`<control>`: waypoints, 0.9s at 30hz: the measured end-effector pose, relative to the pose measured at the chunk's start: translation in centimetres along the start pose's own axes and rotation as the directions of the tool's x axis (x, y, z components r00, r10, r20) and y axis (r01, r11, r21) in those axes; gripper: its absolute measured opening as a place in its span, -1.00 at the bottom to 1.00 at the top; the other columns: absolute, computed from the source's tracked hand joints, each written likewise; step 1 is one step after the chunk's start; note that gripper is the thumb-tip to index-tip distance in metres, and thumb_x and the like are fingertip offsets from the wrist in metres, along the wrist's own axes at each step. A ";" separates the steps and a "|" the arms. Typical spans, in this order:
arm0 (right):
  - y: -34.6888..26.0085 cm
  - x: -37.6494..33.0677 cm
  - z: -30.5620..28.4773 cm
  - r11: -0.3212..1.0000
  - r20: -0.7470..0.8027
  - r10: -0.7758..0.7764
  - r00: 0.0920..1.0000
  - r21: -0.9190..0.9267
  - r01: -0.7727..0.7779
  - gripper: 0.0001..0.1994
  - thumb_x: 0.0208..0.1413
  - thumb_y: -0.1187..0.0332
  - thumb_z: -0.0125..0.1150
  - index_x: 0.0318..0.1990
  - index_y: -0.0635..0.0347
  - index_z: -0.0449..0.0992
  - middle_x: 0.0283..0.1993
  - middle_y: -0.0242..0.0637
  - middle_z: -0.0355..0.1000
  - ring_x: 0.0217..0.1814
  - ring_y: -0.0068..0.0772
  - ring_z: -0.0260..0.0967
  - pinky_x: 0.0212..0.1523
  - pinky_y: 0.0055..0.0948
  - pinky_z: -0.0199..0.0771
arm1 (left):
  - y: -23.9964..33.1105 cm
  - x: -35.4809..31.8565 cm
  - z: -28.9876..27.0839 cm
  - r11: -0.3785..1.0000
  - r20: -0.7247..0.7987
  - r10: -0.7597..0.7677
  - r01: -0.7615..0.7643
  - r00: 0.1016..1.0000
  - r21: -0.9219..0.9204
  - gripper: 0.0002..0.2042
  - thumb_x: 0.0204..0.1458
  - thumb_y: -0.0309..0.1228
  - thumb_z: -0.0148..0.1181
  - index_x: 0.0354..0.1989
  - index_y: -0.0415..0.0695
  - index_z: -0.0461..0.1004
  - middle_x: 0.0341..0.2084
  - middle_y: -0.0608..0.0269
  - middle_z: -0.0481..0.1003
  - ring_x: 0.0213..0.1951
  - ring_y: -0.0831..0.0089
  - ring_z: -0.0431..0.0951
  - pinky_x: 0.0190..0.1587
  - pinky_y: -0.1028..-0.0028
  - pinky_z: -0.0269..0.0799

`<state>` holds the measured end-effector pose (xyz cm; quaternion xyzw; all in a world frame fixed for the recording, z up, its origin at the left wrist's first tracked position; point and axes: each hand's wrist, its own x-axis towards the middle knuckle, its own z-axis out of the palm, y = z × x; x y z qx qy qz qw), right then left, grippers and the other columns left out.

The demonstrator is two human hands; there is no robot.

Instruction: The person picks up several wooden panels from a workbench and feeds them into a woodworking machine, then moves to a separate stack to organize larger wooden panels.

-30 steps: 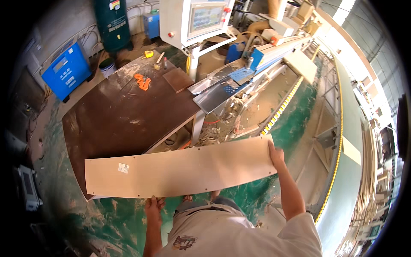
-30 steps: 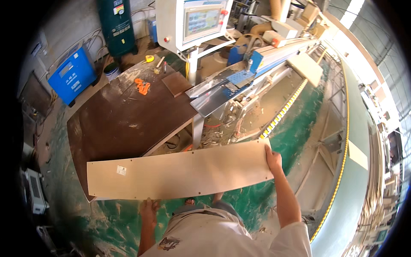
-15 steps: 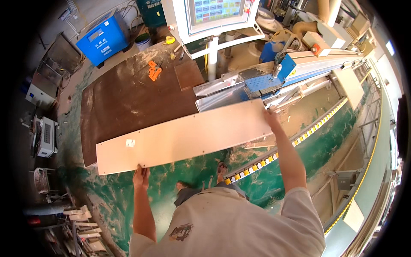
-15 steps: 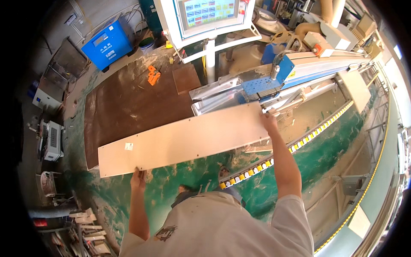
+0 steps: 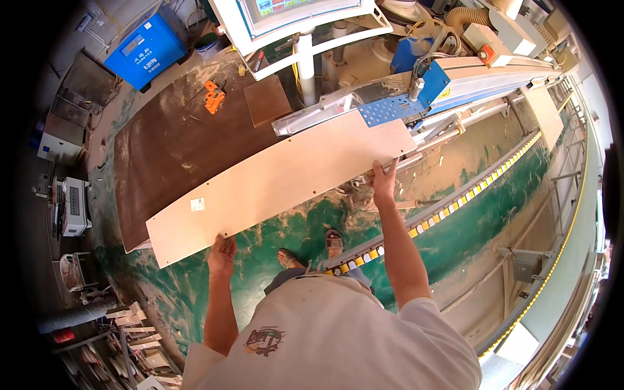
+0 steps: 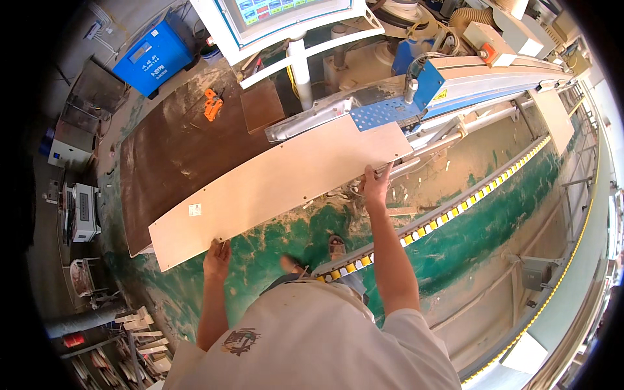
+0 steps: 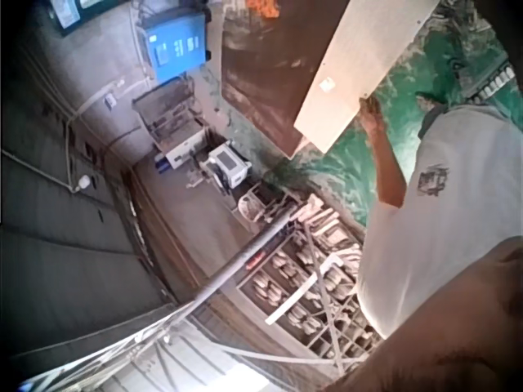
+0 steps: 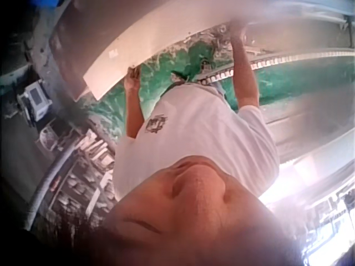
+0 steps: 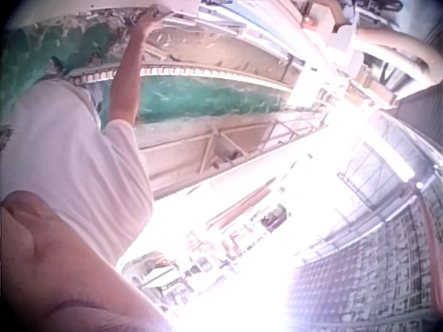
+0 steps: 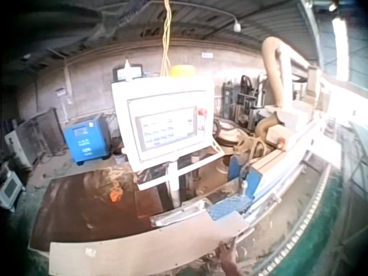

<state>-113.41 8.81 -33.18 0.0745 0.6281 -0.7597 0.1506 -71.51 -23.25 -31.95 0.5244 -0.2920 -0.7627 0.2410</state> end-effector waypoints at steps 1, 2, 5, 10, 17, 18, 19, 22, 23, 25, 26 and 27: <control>0.0 0.1 0.4 1.000 -0.017 0.018 1.000 0.022 -0.017 -0.10 0.30 0.37 0.15 0.54 -0.12 -0.44 -0.50 -0.35 0.36 -0.63 -0.55 0.20 -0.61 -0.46 0.29 | 0.1 0.3 -0.1 1.000 0.019 -0.004 0.004 1.000 -0.008 -0.65 0.29 -0.21 0.10 0.12 -0.16 0.40 0.08 0.15 0.49 0.10 0.25 0.52 0.09 0.31 0.47; 0.0 0.2 0.6 0.998 -0.033 0.036 0.999 0.044 -0.034 -0.09 0.30 0.37 0.15 0.54 -0.14 -0.45 -0.51 -0.35 0.35 -0.63 -0.55 0.19 -0.61 -0.46 0.29 | 0.5 0.5 -0.3 1.000 0.039 -0.008 0.009 0.999 -0.016 -0.64 0.30 -0.20 0.09 0.13 -0.18 0.38 0.08 0.13 0.48 0.11 0.25 0.50 0.09 0.30 0.47; 0.0 0.1 0.9 0.999 -0.026 0.042 0.999 0.022 -0.041 -0.09 0.32 0.34 0.13 0.53 -0.15 -0.50 -0.51 -0.34 0.36 -0.62 -0.54 0.22 -0.62 -0.45 0.29 | 1.5 1.6 -0.4 1.000 0.070 -0.020 0.020 0.997 0.000 -0.60 0.30 -0.17 0.06 0.16 -0.21 0.35 0.10 0.12 0.45 0.14 0.24 0.47 0.12 0.29 0.44; -0.3 0.0 1.0 0.999 -0.012 0.047 0.999 -0.010 -0.047 -0.09 0.34 0.33 0.11 0.53 -0.14 -0.53 -0.51 -0.30 0.39 -0.60 -0.52 0.27 -0.60 -0.44 0.33 | 1.8 2.6 -0.6 0.995 0.018 -0.100 0.100 0.995 0.002 -0.55 0.33 -0.15 -0.04 0.24 -0.20 0.31 0.16 0.13 0.42 0.16 0.24 0.46 0.16 0.29 0.38; -1.1 0.8 0.3 0.999 -0.008 0.047 0.999 0.009 -0.047 -0.10 0.34 0.32 0.09 0.52 -0.13 -0.55 -0.50 -0.24 0.41 -0.60 -0.48 0.31 -0.58 -0.42 0.41 | 1.9 2.0 0.8 0.993 0.010 -0.108 0.108 0.994 0.037 -0.58 0.31 -0.19 -0.02 0.19 -0.24 0.33 0.10 0.12 0.45 0.12 0.25 0.48 0.05 0.32 0.44; -1.4 1.2 -0.2 0.999 -0.002 0.032 0.999 0.011 -0.032 -0.09 0.34 0.33 0.09 0.52 -0.12 -0.56 -0.50 -0.23 0.41 -0.60 -0.47 0.32 -0.58 -0.41 0.42 | 1.8 2.1 1.3 0.992 0.023 -0.110 0.108 0.994 0.058 -0.60 0.31 -0.20 -0.02 0.16 -0.24 0.34 0.08 0.12 0.47 0.10 0.25 0.49 0.02 0.32 0.46; -1.8 1.6 -0.5 1.000 0.010 0.020 1.000 0.008 -0.020 -0.09 0.34 0.33 0.08 0.52 -0.10 -0.57 -0.50 -0.23 0.42 -0.60 -0.47 0.32 -0.58 -0.41 0.42 | 1.6 2.1 1.8 0.990 0.022 -0.125 0.123 0.992 0.061 -0.63 0.30 -0.22 0.00 0.13 -0.23 0.36 0.03 0.13 0.49 0.07 0.26 0.52 -0.02 0.33 0.47; -2.2 3.6 -2.4 1.000 -0.012 0.022 1.000 -0.001 -0.022 -0.09 0.34 0.35 0.08 0.51 -0.04 -0.58 -0.50 -0.23 0.42 -0.60 -0.45 0.34 -0.58 -0.40 0.45 | 0.5 1.7 3.8 0.983 0.018 -0.169 0.167 0.985 0.082 -0.70 0.26 -0.26 0.03 0.03 -0.21 0.43 -0.11 0.15 0.56 -0.04 0.26 0.57 -0.12 0.34 0.50; -2.5 4.5 -3.2 1.000 -0.027 0.025 0.999 0.000 -0.025 -0.09 0.34 0.35 0.07 0.51 -0.02 -0.59 -0.50 -0.23 0.42 -0.60 -0.44 0.35 -0.58 -0.40 0.45 | 0.3 1.4 5.2 0.980 0.019 -0.179 0.177 0.984 0.095 -0.72 0.25 -0.28 0.05 -0.01 -0.21 0.45 -0.16 0.16 0.57 -0.07 0.26 0.58 -0.13 0.34 0.50; -3.0 6.1 -5.1 1.000 -0.024 0.021 0.999 -0.022 -0.022 -0.08 0.33 0.36 0.07 0.51 0.01 -0.60 -0.51 -0.23 0.42 -0.61 -0.44 0.35 -0.57 -0.40 0.46 | 0.1 0.0 8.6 0.974 0.017 -0.186 0.182 0.982 0.135 -0.77 0.18 -0.33 0.08 -0.09 -0.20 0.49 -0.27 0.19 0.59 -0.15 0.27 0.60 -0.16 0.36 0.50; -3.3 6.8 -5.9 0.999 -0.018 0.021 1.000 -0.031 -0.021 -0.08 0.33 0.36 0.07 0.51 0.02 -0.60 -0.51 -0.23 0.42 -0.61 -0.44 0.35 -0.57 -0.40 0.47 | -0.1 0.0 9.5 0.969 0.036 -0.206 0.199 0.978 0.144 -0.77 0.18 -0.33 0.08 -0.10 -0.20 0.49 -0.26 0.18 0.59 -0.15 0.27 0.60 -0.16 0.36 0.49; -3.6 7.5 -6.6 0.997 -0.043 0.016 0.999 -0.074 -0.019 -0.09 0.32 0.35 0.09 0.51 0.00 -0.56 -0.52 -0.24 0.42 -0.61 -0.45 0.36 -0.57 -0.40 0.47 | -0.4 0.1 10.2 0.964 0.055 -0.226 0.216 0.972 0.153 -0.77 0.18 -0.33 0.08 -0.10 -0.20 0.50 -0.26 0.18 0.58 -0.16 0.28 0.59 -0.16 0.36 0.49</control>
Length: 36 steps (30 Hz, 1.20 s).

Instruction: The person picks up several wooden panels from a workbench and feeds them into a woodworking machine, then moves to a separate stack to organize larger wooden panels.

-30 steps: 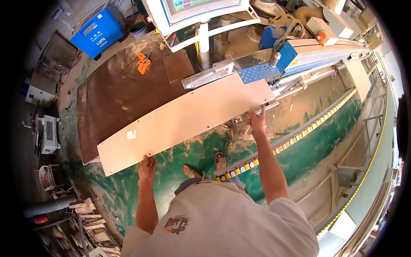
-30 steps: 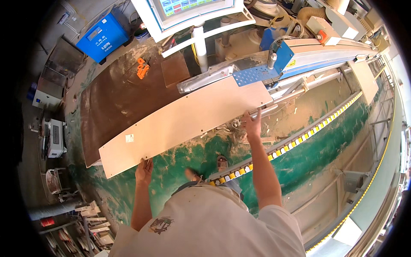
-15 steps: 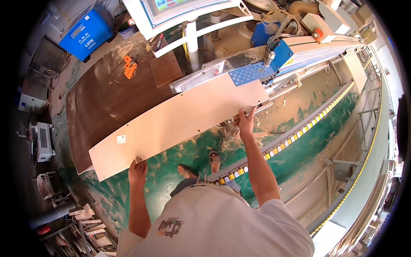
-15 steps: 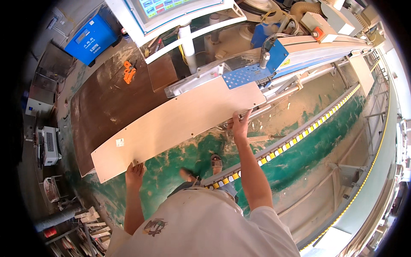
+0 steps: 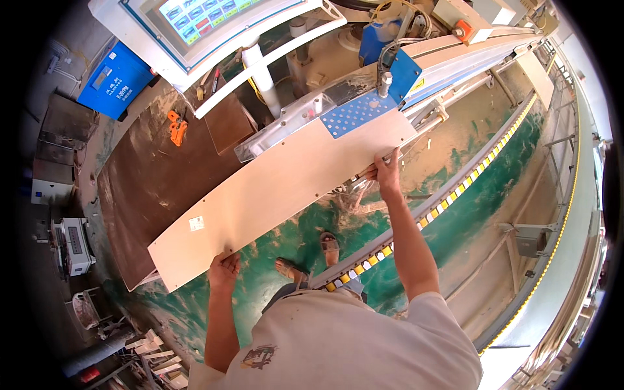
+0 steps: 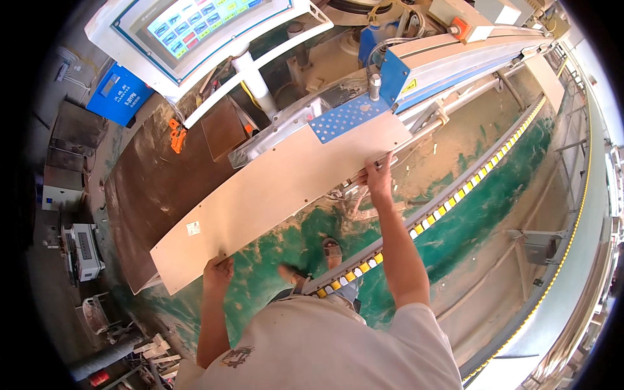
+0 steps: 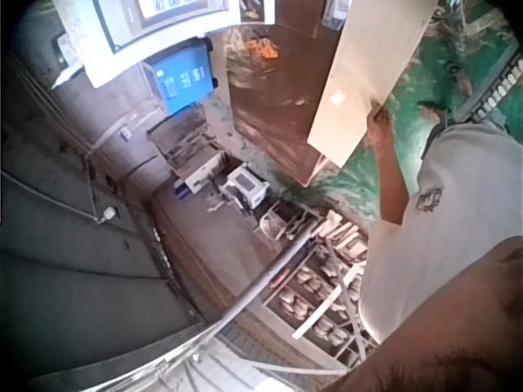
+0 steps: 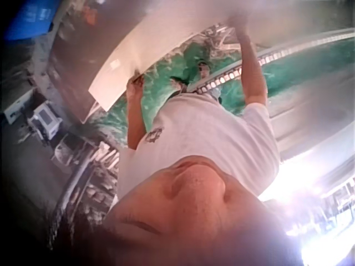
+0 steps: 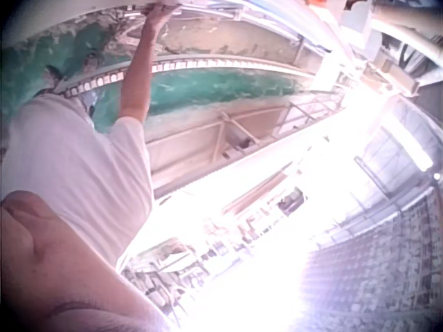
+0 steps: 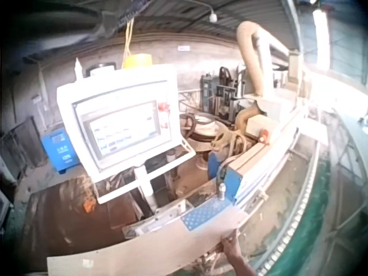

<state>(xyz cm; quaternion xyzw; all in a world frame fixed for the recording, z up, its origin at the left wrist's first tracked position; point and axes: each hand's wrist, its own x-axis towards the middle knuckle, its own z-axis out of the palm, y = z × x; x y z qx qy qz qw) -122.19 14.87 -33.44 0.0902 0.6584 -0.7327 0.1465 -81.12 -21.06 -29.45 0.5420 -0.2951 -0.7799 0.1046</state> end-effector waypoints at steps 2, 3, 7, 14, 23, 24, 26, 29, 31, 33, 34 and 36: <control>-1.1 1.1 -1.1 0.999 0.059 -0.024 0.998 0.029 0.022 -0.10 0.31 0.39 0.07 0.51 0.02 -0.55 -0.51 -0.23 0.43 -0.61 -0.44 0.37 -0.59 -0.41 0.47 | 0.0 -0.2 1.6 0.999 0.022 -0.052 0.052 0.998 0.002 -0.73 0.19 -0.30 0.04 -0.07 -0.20 0.48 -0.23 0.16 0.57 -0.16 0.29 0.58 -0.15 0.37 0.48; -1.7 1.5 -1.5 0.999 0.092 -0.034 0.995 0.044 0.030 -0.10 0.30 0.40 0.06 0.51 0.03 -0.55 -0.51 -0.23 0.43 -0.61 -0.44 0.37 -0.59 -0.42 0.48 | -0.1 -0.3 2.4 0.998 0.035 -0.065 0.064 0.997 0.027 -0.72 0.20 -0.29 0.03 -0.04 -0.21 0.47 -0.22 0.15 0.57 -0.14 0.29 0.57 -0.14 0.37 0.48; -3.2 3.9 -3.0 0.999 -0.030 0.042 0.999 -0.009 -0.043 -0.22 0.32 0.37 0.07 0.50 0.01 -0.35 -0.51 -0.27 0.40 -0.62 -0.47 0.36 -0.59 -0.46 0.46 | -1.2 -0.2 4.9 0.993 0.131 -0.096 0.087 0.987 0.075 -0.66 0.21 -0.26 0.00 0.04 -0.23 0.41 -0.13 0.09 0.55 -0.08 0.26 0.56 -0.10 0.36 0.50; -0.1 -0.2 -1.5 0.982 -0.206 0.080 0.975 0.184 -0.042 -0.56 0.26 0.43 0.02 0.29 0.20 0.21 -0.49 -0.32 0.38 -0.66 -0.56 0.19 -0.62 -0.59 0.31 | -1.7 -0.5 5.7 0.970 0.328 -0.143 0.066 0.934 0.235 -0.60 0.29 -0.14 -0.03 0.07 -0.23 0.38 -0.01 0.06 0.56 -0.05 0.23 0.59 0.03 0.30 0.48; 7.9 -22.7 4.9 0.969 0.131 0.246 0.960 -0.005 -0.247 -0.67 0.30 0.34 0.10 0.12 0.34 0.49 -0.42 -0.31 0.50 -0.48 -0.52 0.43 -0.43 -0.50 0.49 | 1.5 -0.3 -6.5 0.979 0.182 -0.060 0.022 0.982 0.204 -0.57 0.32 -0.09 -0.02 0.06 -0.25 0.41 -0.07 0.08 0.60 -0.05 0.28 0.61 -0.03 0.32 0.51; 7.9 -24.7 5.5 0.967 0.136 0.252 0.958 -0.015 -0.252 -0.67 0.31 0.33 0.10 0.13 0.31 0.49 -0.40 -0.30 0.51 -0.46 -0.51 0.45 -0.42 -0.49 0.51 | 2.0 -0.3 -7.1 0.978 0.179 -0.067 0.030 0.982 0.204 -0.56 0.32 -0.08 -0.01 0.07 -0.26 0.41 -0.08 0.09 0.60 -0.05 0.28 0.61 -0.05 0.32 0.52; 9.0 -28.1 6.0 0.967 0.118 0.257 0.959 -0.030 -0.255 -0.69 0.32 0.34 0.09 0.12 0.28 0.50 -0.39 -0.30 0.52 -0.46 -0.50 0.47 -0.39 -0.49 0.53 | 2.6 0.4 -8.4 0.984 0.254 -0.114 0.073 0.960 0.163 -0.56 0.31 -0.09 0.00 0.07 -0.27 0.42 -0.10 0.09 0.61 -0.07 0.29 0.62 -0.08 0.32 0.54; 9.5 -32.7 6.9 0.967 0.068 0.254 0.965 -0.023 -0.253 -0.70 0.32 0.35 0.09 0.12 0.29 0.50 -0.39 -0.30 0.51 -0.46 -0.51 0.47 -0.39 -0.52 0.52 | 2.4 1.7 -8.2 0.982 0.420 -0.189 0.181 0.887 0.060 -0.58 0.32 -0.12 0.01 0.05 -0.28 0.45 -0.12 0.10 0.62 -0.10 0.30 0.63 -0.10 0.34 0.57; 9.4 -36.1 7.4 0.964 0.004 0.262 0.965 -0.048 -0.262 -0.70 0.32 0.36 0.08 0.11 0.32 0.50 -0.39 -0.30 0.51 -0.46 -0.52 0.47 -0.40 -0.54 0.51 | 2.1 1.4 -6.2 0.970 0.457 -0.230 0.240 0.859 0.037 -0.60 0.31 -0.16 0.02 0.03 -0.29 0.46 -0.12 0.10 0.62 -0.10 0.31 0.64 -0.11 0.36 0.58; 10.0 -39.5 7.3 0.968 -0.062 0.235 0.970 -0.075 -0.240 -0.69 0.32 0.35 0.08 0.11 0.33 0.49 -0.39 -0.31 0.51 -0.46 -0.52 0.46 -0.39 -0.53 0.50 | 1.7 1.7 -4.8 0.965 0.496 -0.251 0.253 0.832 0.064 -0.63 0.31 -0.19 0.02 0.01 -0.29 0.48 -0.12 0.10 0.63 -0.10 0.32 0.64 -0.12 0.40 0.58; 10.3 -41.4 7.1 0.965 -0.108 0.241 0.964 -0.080 -0.250 -0.68 0.32 0.34 0.09 0.11 0.34 0.49 -0.38 -0.31 0.50 -0.45 -0.52 0.46 -0.39 -0.51 0.50 | 1.4 2.3 -4.0 0.961 0.522 -0.268 0.265 0.810 0.083 -0.64 0.31 -0.20 0.02 0.01 -0.28 0.49 -0.11 0.10 0.63 -0.09 0.33 0.65 -0.12 0.41 0.59; 10.7 -45.1 7.1 0.960 -0.207 0.257 0.944 -0.056 -0.274 -0.68 0.31 0.33 0.09 0.11 0.33 0.49 -0.38 -0.30 0.51 -0.45 -0.50 0.46 -0.38 -0.50 0.51 | 1.1 3.5 -2.9 0.960 0.579 -0.275 0.251 0.768 0.123 -0.67 0.31 -0.23 0.02 -0.01 -0.26 0.49 -0.10 0.11 0.63 -0.09 0.36 0.64 -0.13 0.45 0.58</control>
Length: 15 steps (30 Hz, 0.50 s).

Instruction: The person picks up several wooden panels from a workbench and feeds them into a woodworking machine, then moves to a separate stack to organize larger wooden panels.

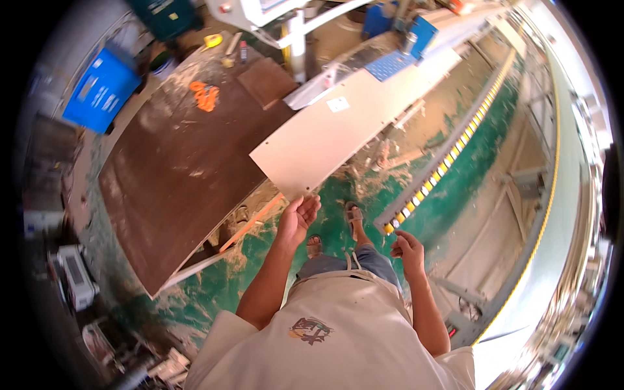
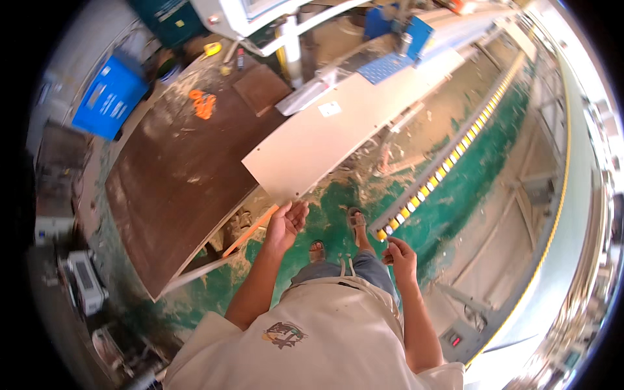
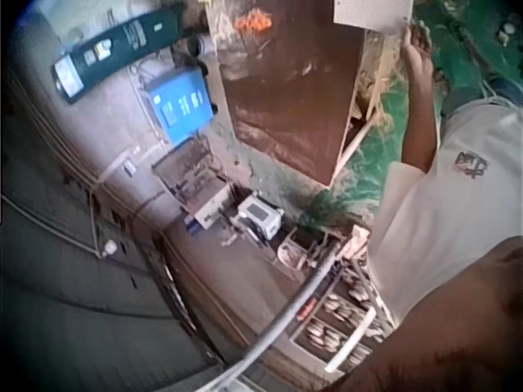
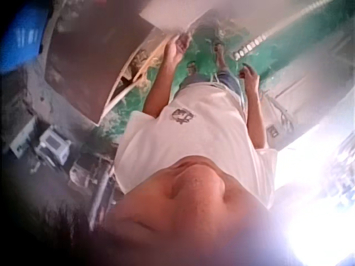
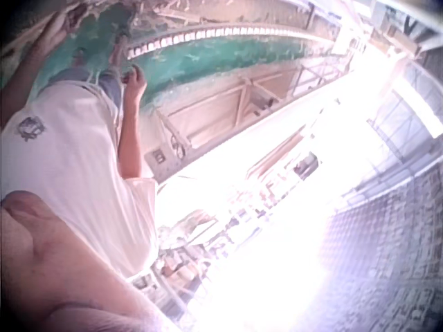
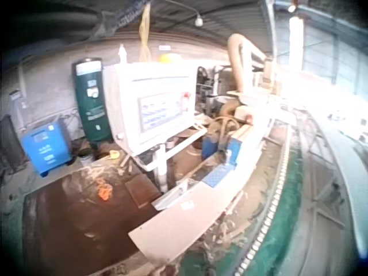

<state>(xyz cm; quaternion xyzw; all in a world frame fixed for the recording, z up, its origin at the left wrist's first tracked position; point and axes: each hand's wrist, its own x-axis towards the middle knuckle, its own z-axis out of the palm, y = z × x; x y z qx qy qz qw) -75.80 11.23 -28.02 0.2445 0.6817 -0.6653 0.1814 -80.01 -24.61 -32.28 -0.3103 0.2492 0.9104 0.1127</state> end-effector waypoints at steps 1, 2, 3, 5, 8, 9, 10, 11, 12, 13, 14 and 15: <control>1.0 -2.0 -0.5 1.000 -0.061 0.018 0.998 0.017 -0.017 -0.68 0.31 0.33 0.09 0.11 0.33 0.49 -0.37 -0.29 0.51 -0.44 -0.50 0.46 -0.38 -0.49 0.51 | -0.4 0.9 0.2 1.000 0.039 -0.018 0.017 0.999 0.026 -0.69 0.30 -0.24 0.03 -0.01 -0.25 0.50 -0.09 0.12 0.63 -0.09 0.37 0.64 -0.14 0.46 0.58; 2.4 -3.8 -1.2 0.999 -0.111 0.026 0.994 0.044 -0.021 -0.68 0.31 0.32 0.09 0.10 0.34 0.49 -0.37 -0.28 0.51 -0.43 -0.49 0.47 -0.37 -0.48 0.52 | -0.5 1.9 0.4 0.999 0.059 -0.038 0.036 0.998 0.032 -0.72 0.30 -0.27 0.03 -0.02 -0.22 0.50 -0.09 0.12 0.62 -0.08 0.38 0.64 -0.13 0.48 0.57; 3.9 -5.5 -2.2 0.997 -0.183 0.050 0.982 0.059 -0.040 -0.69 0.30 0.33 0.09 0.09 0.34 0.50 -0.37 -0.28 0.52 -0.45 -0.49 0.47 -0.39 -0.48 0.53 | -0.7 2.8 1.2 0.998 0.042 -0.048 0.046 0.998 0.048 -0.73 0.31 -0.28 0.02 -0.02 -0.22 0.48 -0.08 0.12 0.62 -0.07 0.39 0.64 -0.13 0.49 0.56; 7.6 -9.6 -3.9 0.989 -0.319 0.119 0.940 0.122 -0.084 -0.70 0.30 0.35 0.09 0.07 0.34 0.52 -0.37 -0.27 0.53 -0.47 -0.50 0.47 -0.42 -0.49 0.54 | -1.4 4.5 2.8 0.996 0.093 -0.081 0.077 0.992 0.050 -0.73 0.31 -0.29 0.01 -0.02 -0.22 0.48 -0.07 0.12 0.62 -0.06 0.39 0.63 -0.11 0.50 0.55; 12.4 -16.0 -6.7 0.978 -0.445 0.185 0.876 0.170 -0.120 -0.67 0.27 0.32 0.08 0.09 0.32 0.51 -0.36 -0.24 0.53 -0.47 -0.47 0.47 -0.42 -0.48 0.54 | -2.7 8.9 2.8 0.985 0.188 -0.172 0.172 0.967 0.016 -0.69 0.29 -0.32 0.03 0.06 -0.30 0.44 -0.02 0.07 0.58 -0.01 0.33 0.60 -0.12 0.44 0.60; 14.5 -19.0 -7.3 0.970 -0.514 0.219 0.830 0.209 -0.126 -0.66 0.26 0.32 0.08 0.08 0.32 0.52 -0.36 -0.23 0.53 -0.47 -0.47 0.47 -0.43 -0.48 0.54 | -3.0 10.1 2.6 0.982 0.228 -0.189 0.182 0.955 0.050 -0.67 0.28 -0.32 0.02 0.08 -0.30 0.43 -0.01 0.07 0.58 -0.03 0.34 0.61 -0.15 0.44 0.60; 16.8 -21.4 -8.0 0.963 -0.589 0.237 0.773 0.250 -0.104 -0.66 0.25 0.32 0.07 0.08 0.32 0.52 -0.37 -0.24 0.53 -0.49 -0.46 0.47 -0.45 -0.45 0.54 | -3.2 11.3 2.4 0.979 0.277 -0.205 0.189 0.939 0.081 -0.65 0.28 -0.31 0.02 0.10 -0.30 0.41 0.00 0.07 0.57 -0.06 0.36 0.61 -0.18 0.45 0.60; 18.6 -24.1 -8.5 0.944 -0.644 0.289 0.708 0.314 -0.099 -0.66 0.25 0.32 0.08 0.09 0.31 0.52 -0.37 -0.25 0.52 -0.49 -0.46 0.46 -0.44 -0.44 0.54 | -3.4 12.8 2.1 0.971 0.336 -0.235 0.203 0.912 0.128 -0.63 0.27 -0.31 0.01 0.13 -0.31 0.40 0.01 0.07 0.57 -0.08 0.37 0.62 -0.21 0.45 0.60; 20.2 -26.7 -9.0 0.923 -0.691 0.339 0.638 0.374 -0.086 -0.66 0.25 0.32 0.08 0.09 0.30 0.52 -0.38 -0.25 0.52 -0.49 -0.45 0.46 -0.44 -0.43 0.54 | -3.2 14.4 1.7 0.963 0.397 -0.262 0.209 0.880 0.171 -0.62 0.26 -0.31 0.01 0.15 -0.31 0.38 0.01 0.07 0.56 -0.11 0.39 0.62 -0.24 0.45 0.60; 22.2 -28.9 -9.9 0.900 -0.723 0.386 0.573 0.430 -0.063 -0.68 0.26 0.32 0.10 0.08 0.29 0.53 -0.37 -0.26 0.52 -0.49 -0.44 0.46 -0.43 -0.42 0.53 | -2.6 16.2 1.7 0.952 0.461 -0.295 0.216 0.837 0.218 -0.60 0.25 -0.31 0.01 0.17 -0.32 0.37 0.02 0.07 0.56 -0.13 0.40 0.63 -0.27 0.46 0.60; 24.6 -31.2 -10.9 0.876 -0.739 0.430 0.518 0.481 -0.042 -0.69 0.26 0.31 0.11 0.06 0.29 0.53 -0.37 -0.26 0.52 -0.49 -0.43 0.45 -0.43 -0.41 0.53 | -2.1 17.8 1.9 0.939 0.512 -0.329 0.218 0.793 0.265 -0.58 0.25 -0.30 0.00 0.19 -0.32 0.35 0.03 0.07 0.55 -0.16 0.41 0.63 -0.30 0.46 0.60; 27.1 -33.3 -11.8 0.855 -0.761 0.447 0.470 0.518 0.024 -0.70 0.26 0.31 0.12 0.04 0.29 0.53 -0.36 -0.25 0.52 -0.49 -0.42 0.46 -0.43 -0.41 0.52 | -1.2 19.2 2.4 0.930 0.557 -0.347 0.202 0.754 0.306 -0.56 0.24 -0.30 0.00 0.22 -0.32 0.34 0.04 0.07 0.55 -0.18 0.43 0.63 -0.33 0.46 0.59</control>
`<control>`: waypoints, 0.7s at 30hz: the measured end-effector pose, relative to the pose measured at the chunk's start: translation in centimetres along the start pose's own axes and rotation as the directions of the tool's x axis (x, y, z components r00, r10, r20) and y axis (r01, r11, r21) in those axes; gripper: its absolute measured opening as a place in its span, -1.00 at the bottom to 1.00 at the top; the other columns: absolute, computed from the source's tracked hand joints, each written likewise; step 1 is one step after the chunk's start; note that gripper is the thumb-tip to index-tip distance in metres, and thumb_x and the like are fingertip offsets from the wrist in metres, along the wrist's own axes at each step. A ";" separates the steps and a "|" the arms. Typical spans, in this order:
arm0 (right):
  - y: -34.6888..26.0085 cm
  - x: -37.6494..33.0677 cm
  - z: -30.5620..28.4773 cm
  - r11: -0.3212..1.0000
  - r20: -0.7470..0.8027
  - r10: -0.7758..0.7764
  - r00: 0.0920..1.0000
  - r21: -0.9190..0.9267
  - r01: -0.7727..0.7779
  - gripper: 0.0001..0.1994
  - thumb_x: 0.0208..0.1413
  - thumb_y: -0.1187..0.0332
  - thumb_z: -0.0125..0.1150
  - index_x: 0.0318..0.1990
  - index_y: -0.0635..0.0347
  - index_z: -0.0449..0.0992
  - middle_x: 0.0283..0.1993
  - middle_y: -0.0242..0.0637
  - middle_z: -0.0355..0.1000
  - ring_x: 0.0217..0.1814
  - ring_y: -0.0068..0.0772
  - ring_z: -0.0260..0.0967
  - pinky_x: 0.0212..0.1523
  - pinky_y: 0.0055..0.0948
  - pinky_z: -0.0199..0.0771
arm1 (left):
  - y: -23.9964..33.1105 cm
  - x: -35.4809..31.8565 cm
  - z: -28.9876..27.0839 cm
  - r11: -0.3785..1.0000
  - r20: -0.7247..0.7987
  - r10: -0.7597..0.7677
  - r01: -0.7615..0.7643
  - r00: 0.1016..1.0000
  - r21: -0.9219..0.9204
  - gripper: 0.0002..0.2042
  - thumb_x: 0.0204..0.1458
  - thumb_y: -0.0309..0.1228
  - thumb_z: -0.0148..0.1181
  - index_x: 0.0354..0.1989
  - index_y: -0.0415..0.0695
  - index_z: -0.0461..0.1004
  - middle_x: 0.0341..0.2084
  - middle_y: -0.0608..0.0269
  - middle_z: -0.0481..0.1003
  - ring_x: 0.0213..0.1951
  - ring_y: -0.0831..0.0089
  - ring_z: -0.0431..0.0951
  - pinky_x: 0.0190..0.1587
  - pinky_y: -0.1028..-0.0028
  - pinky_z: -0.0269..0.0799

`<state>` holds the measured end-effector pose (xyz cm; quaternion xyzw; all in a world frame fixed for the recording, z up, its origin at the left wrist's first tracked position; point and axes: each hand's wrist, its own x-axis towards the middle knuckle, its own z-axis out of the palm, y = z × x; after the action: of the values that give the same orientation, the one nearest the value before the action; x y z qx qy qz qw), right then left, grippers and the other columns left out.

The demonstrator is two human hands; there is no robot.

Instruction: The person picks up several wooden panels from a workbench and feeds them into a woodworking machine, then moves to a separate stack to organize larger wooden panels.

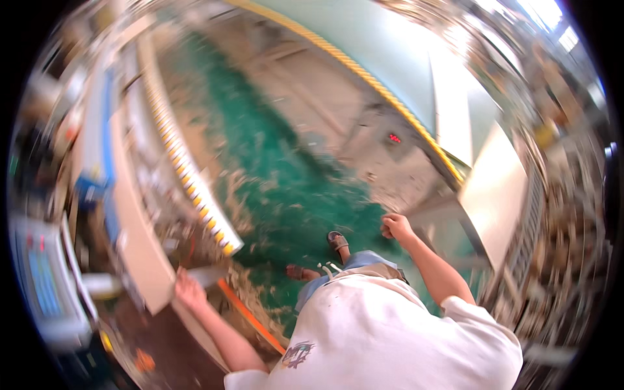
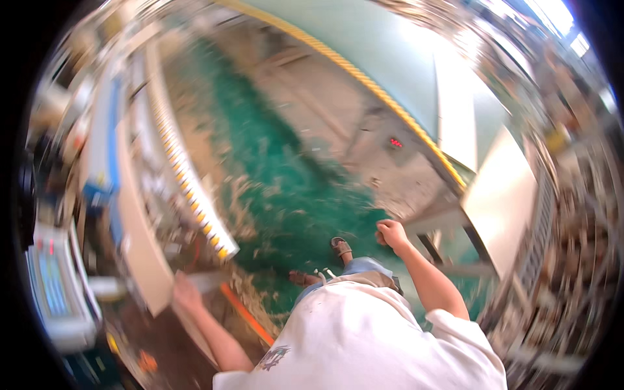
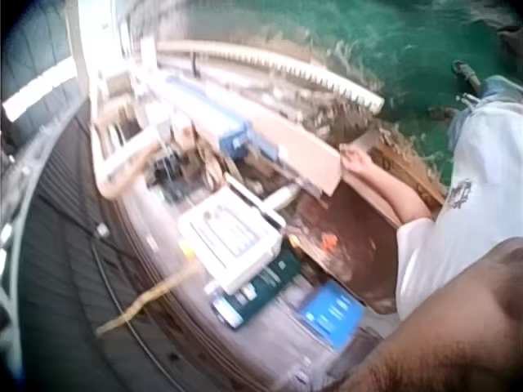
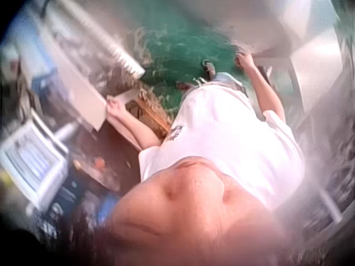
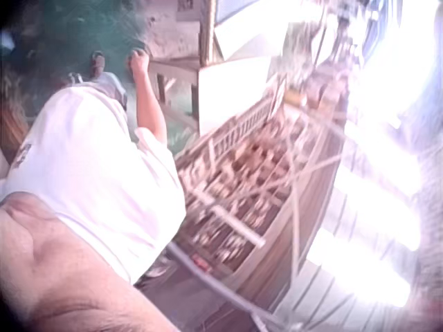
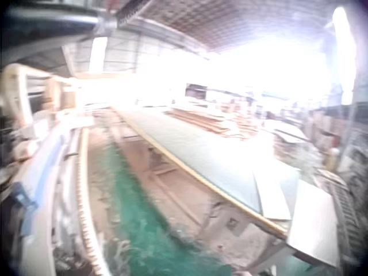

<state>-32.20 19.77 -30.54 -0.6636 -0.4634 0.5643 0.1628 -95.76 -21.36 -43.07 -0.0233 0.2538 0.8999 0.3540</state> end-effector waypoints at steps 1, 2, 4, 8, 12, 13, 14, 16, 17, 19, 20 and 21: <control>1.4 0.8 -2.8 0.997 -0.033 -0.004 0.999 0.072 0.007 -0.72 0.26 0.31 0.12 0.02 0.29 0.52 -0.36 -0.25 0.52 -0.48 -0.42 0.46 -0.44 -0.41 0.51 | 1.9 0.4 -0.7 0.998 0.153 -0.052 0.046 0.987 0.047 -0.54 0.23 -0.30 -0.01 0.24 -0.33 0.32 0.05 0.07 0.54 -0.21 0.44 0.64 -0.36 0.47 0.59; 3.9 0.0 -6.6 0.988 -0.125 0.043 0.991 0.152 -0.024 -0.72 0.27 0.31 0.12 0.03 0.29 0.52 -0.35 -0.24 0.52 -0.48 -0.42 0.46 -0.45 -0.41 0.51 | 0.1 2.0 1.8 0.988 -0.260 0.127 -0.098 0.957 0.122 -0.51 0.22 -0.30 0.02 0.28 -0.32 0.29 0.16 0.08 0.48 0.00 0.34 0.60 -0.15 0.39 0.61; 5.6 0.7 -11.8 0.959 -0.189 0.086 0.978 0.282 -0.029 -0.72 0.27 0.31 0.10 0.03 0.28 0.53 -0.33 -0.22 0.53 -0.47 -0.43 0.47 -0.46 -0.42 0.50 | 2.4 3.0 2.7 0.993 -0.144 0.038 -0.021 0.989 0.117 -0.50 0.20 -0.34 0.07 0.29 -0.30 0.30 0.17 0.16 0.48 0.11 0.30 0.54 -0.07 0.36 0.58; 12.7 0.9 -23.5 0.766 -0.344 0.203 0.917 0.639 0.070 -0.76 0.30 0.26 0.10 -0.06 0.25 0.50 -0.33 -0.26 0.49 -0.44 -0.40 0.45 -0.44 -0.41 0.49 | -4.6 3.3 12.4 0.927 -0.479 0.186 0.008 0.858 0.375 -0.69 0.23 -0.35 0.07 0.06 -0.26 0.49 -0.03 0.22 0.57 -0.11 0.37 0.61 -0.23 0.47 0.54; 16.5 7.0 -34.8 0.462 -0.399 0.199 0.895 0.844 0.273 -0.61 0.31 0.16 0.12 0.13 0.25 0.35 -0.19 -0.18 0.49 -0.27 -0.28 0.49 -0.27 -0.30 0.58 | -17.3 -1.1 18.8 0.839 -0.153 0.009 0.076 0.988 0.539 -0.76 0.25 -0.33 0.05 -0.09 -0.23 0.53 -0.25 0.20 0.61 -0.25 0.42 0.62 -0.30 0.52 0.50; 16.1 9.4 -36.1 0.402 -0.403 0.197 0.894 0.865 0.301 -0.57 0.31 0.14 0.12 0.16 0.24 0.31 -0.08 -0.15 0.47 -0.13 -0.23 0.48 -0.16 -0.27 0.57 | -20.3 -2.6 20.1 0.832 -0.136 -0.069 0.132 0.988 0.539 -0.79 0.23 -0.36 0.06 -0.13 -0.21 0.53 -0.32 0.22 0.61 -0.31 0.45 0.61 -0.35 0.53 0.49; 16.9 10.3 -38.5 0.350 -0.451 0.229 0.862 0.865 0.359 -0.53 0.31 0.11 0.13 0.20 0.24 0.28 0.03 -0.11 0.44 0.01 -0.18 0.46 -0.04 -0.24 0.56 | -28.3 -5.3 24.3 0.819 -0.236 -0.110 0.223 0.966 0.529 -0.83 0.20 -0.37 0.09 -0.20 -0.19 0.54 -0.35 0.23 0.59 -0.34 0.47 0.59 -0.37 0.54 0.47; 16.3 13.4 -41.5 0.237 -0.445 0.253 0.859 0.890 0.390 -0.47 0.31 0.08 0.13 0.26 0.24 0.22 0.20 -0.05 0.37 0.21 -0.09 0.39 0.12 -0.17 0.52 | -38.5 -10.8 29.0 0.701 -0.281 -0.343 0.444 0.896 0.558 -0.87 0.12 -0.40 0.17 -0.28 -0.18 0.55 -0.38 0.24 0.57 -0.33 0.44 0.57 -0.35 0.51 0.48; 16.3 15.0 -42.5 0.176 -0.422 0.264 0.867 0.905 0.387 -0.44 0.31 0.07 0.13 0.29 0.24 0.19 0.25 -0.02 0.32 0.27 -0.06 0.34 0.18 -0.13 0.48 | -43.4 -14.1 31.5 0.626 -0.306 -0.487 0.571 0.818 0.531 -0.88 0.13 -0.40 0.18 -0.27 -0.19 0.55 -0.39 0.22 0.57 -0.30 0.40 0.57 -0.32 0.48 0.49; 15.6 18.4 -43.4 0.101 -0.373 0.233 0.898 0.928 0.359 -0.48 0.31 0.07 0.14 0.25 0.20 0.25 0.23 -0.06 0.34 0.25 -0.06 0.35 0.21 -0.08 0.46 | -50.9 -18.1 33.4 0.411 -0.361 -0.644 0.703 0.675 0.580 -0.82 0.17 -0.36 0.17 -0.21 -0.23 0.55 -0.31 0.15 0.58 -0.25 0.33 0.59 -0.24 0.39 0.53; 16.8 19.8 -44.2 0.072 -0.379 0.227 0.897 0.925 0.373 -0.59 0.30 0.11 0.17 0.14 0.17 0.35 0.09 -0.16 0.40 0.09 -0.13 0.42 0.08 -0.08 0.56 | -55.2 -20.3 34.7 0.283 -0.397 -0.714 0.757 0.576 0.589 -0.76 0.21 -0.33 0.15 -0.09 -0.25 0.51 -0.19 0.09 0.59 -0.21 0.29 0.60 -0.17 0.35 0.54; 18.3 20.3 -45.3 0.132 -0.424 0.273 0.864 0.906 0.402 -0.64 0.30 0.13 0.17 0.08 0.16 0.38 0.01 -0.21 0.41 0.00 -0.18 0.42 0.00 -0.08 0.60 | -58.8 -23.4 37.7 0.135 -0.369 -0.747 0.669 0.554 0.731 -0.70 0.25 -0.31 0.11 0.03 -0.25 0.46 -0.09 0.04 0.58 -0.16 0.26 0.62 -0.12 0.33 0.54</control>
<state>15.10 40.39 -42.20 -0.4862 0.0547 0.5254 0.6961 -34.92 18.39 -30.94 0.0636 0.5785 0.3946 0.7111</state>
